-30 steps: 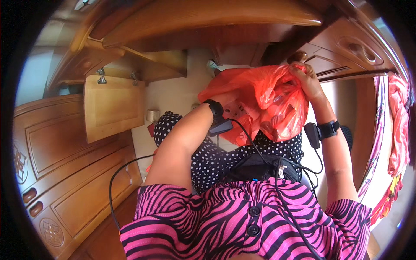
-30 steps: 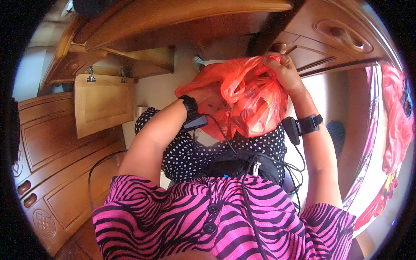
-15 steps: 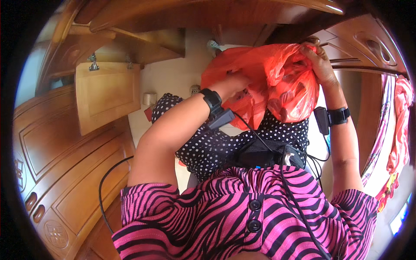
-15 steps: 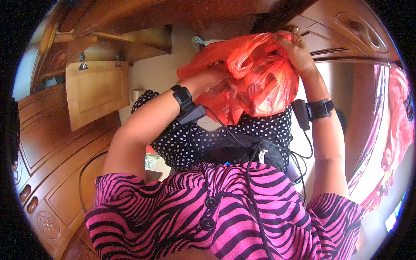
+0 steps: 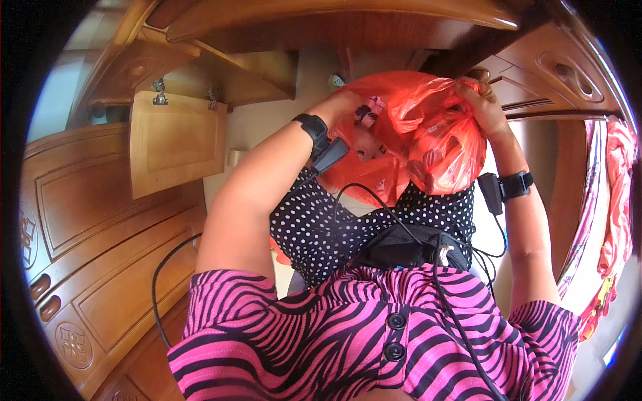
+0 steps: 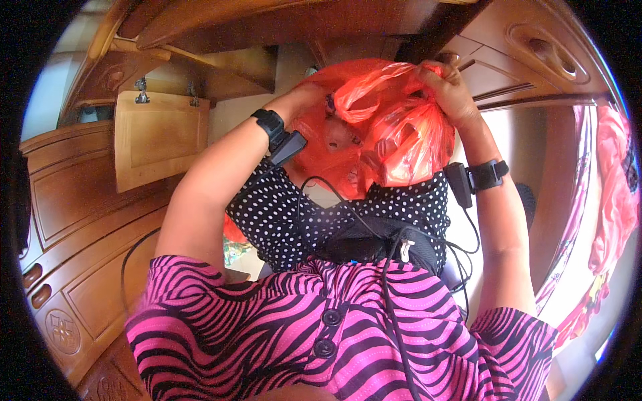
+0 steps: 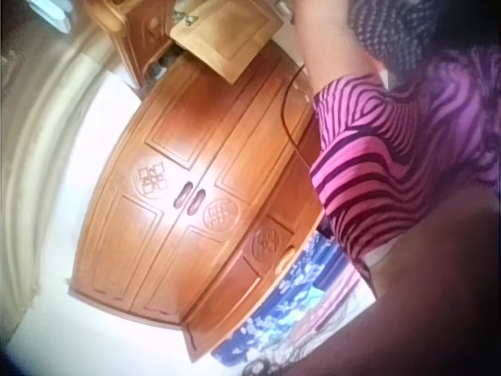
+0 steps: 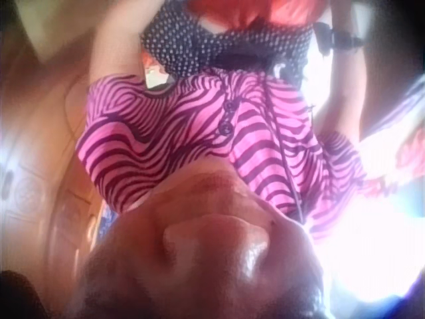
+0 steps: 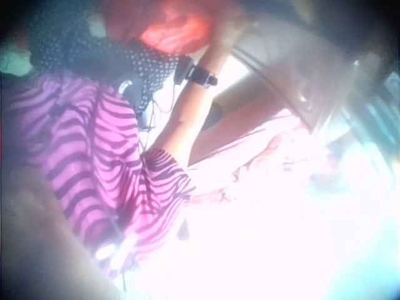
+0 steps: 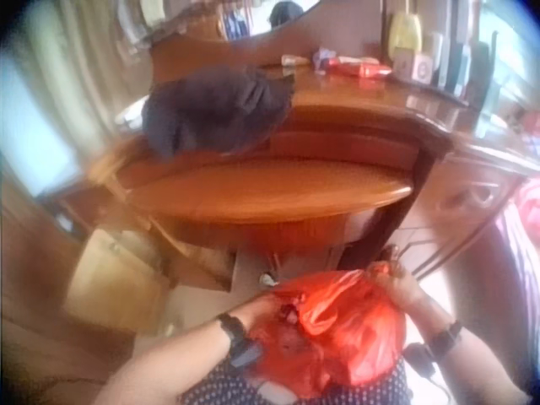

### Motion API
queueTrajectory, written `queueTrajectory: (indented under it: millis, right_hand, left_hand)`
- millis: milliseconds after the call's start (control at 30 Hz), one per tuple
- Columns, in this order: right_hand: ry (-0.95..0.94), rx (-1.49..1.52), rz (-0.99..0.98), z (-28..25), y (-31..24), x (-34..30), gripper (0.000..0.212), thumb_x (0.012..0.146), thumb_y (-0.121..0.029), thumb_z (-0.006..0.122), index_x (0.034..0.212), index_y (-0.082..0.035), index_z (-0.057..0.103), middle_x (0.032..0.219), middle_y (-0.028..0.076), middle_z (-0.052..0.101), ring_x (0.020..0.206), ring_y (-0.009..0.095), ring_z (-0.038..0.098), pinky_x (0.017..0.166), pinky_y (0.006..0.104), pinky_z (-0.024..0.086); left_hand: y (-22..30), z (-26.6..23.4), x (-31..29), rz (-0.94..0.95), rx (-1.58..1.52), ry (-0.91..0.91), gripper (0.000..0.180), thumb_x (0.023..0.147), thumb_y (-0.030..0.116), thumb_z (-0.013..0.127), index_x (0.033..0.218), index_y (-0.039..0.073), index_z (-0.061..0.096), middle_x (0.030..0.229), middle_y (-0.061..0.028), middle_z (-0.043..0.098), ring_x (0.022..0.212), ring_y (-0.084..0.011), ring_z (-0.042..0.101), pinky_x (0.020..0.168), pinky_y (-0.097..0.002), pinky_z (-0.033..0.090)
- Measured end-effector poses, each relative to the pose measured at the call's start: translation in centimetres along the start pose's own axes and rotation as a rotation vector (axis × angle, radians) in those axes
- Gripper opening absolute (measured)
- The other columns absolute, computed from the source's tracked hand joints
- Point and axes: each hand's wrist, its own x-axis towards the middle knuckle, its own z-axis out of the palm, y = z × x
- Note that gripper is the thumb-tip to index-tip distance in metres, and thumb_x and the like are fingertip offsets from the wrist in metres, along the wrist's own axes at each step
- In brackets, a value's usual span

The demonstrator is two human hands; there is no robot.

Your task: Organize and inspect various small items stored in a red plastic bag inside a wooden cabinet.

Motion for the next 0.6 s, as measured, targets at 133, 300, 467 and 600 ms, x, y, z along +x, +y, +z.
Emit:
queueTrajectory:
  millis: [133, 300, 467, 600]
  right_hand:
    - [0.004, -0.073, 0.062, -0.7, -0.1, -1.1, 0.012, 0.089, -0.013, 0.059, 0.086, -0.002, 0.064, 0.076, -0.001, 0.06, 0.071, 0.007, 0.053, 0.065, 0.022, 0.043]
    - [0.097, -0.026, 0.079, -0.4, 0.2, -1.7, 0.011, 0.087, -0.011, 0.061, 0.094, -0.003, 0.064, 0.085, 0.004, 0.06, 0.082, 0.01, 0.054, 0.072, 0.0244, 0.046]
    - [0.03, -0.027, 0.213, -1.8, -1.2, -3.9, 0.011, 0.088, -0.011, 0.061, 0.093, -0.002, 0.064, 0.082, 0.001, 0.062, 0.072, 0.01, 0.056, 0.068, 0.0241, 0.046]
    - [0.045, -0.074, 0.207, 0.1, -0.6, -3.0, 0.013, 0.088, -0.013, 0.062, 0.093, -0.001, 0.065, 0.077, -0.001, 0.061, 0.067, 0.008, 0.054, 0.063, 0.0217, 0.045]
  left_hand:
    - [-3.7, 1.5, 0.3, 0.233, 0.443, 0.075, 0.031, 0.09, 0.027, 0.053, 0.11, 0.004, 0.062, 0.105, -0.0101, 0.065, 0.09, -0.0231, 0.061, 0.074, -0.0354, 0.049]
    - [-11.9, -1.3, 2.4, 0.273, 0.651, 0.134, 0.035, 0.092, 0.031, 0.051, 0.114, 0.006, 0.06, 0.119, -0.0095, 0.062, 0.106, -0.0248, 0.058, 0.088, -0.0346, 0.044]
    - [-8.8, 3.0, 2.1, -0.128, 0.277, 0.155, 0.038, 0.093, 0.033, 0.049, 0.122, 0.01, 0.056, 0.127, -0.0091, 0.057, 0.114, -0.0247, 0.053, 0.095, -0.0331, 0.04]
    - [-15.7, -0.8, 3.8, -0.061, 0.091, 0.258, 0.035, 0.089, 0.026, 0.054, 0.117, 0.005, 0.059, 0.115, -0.0084, 0.062, 0.109, -0.0217, 0.055, 0.095, -0.0328, 0.04]
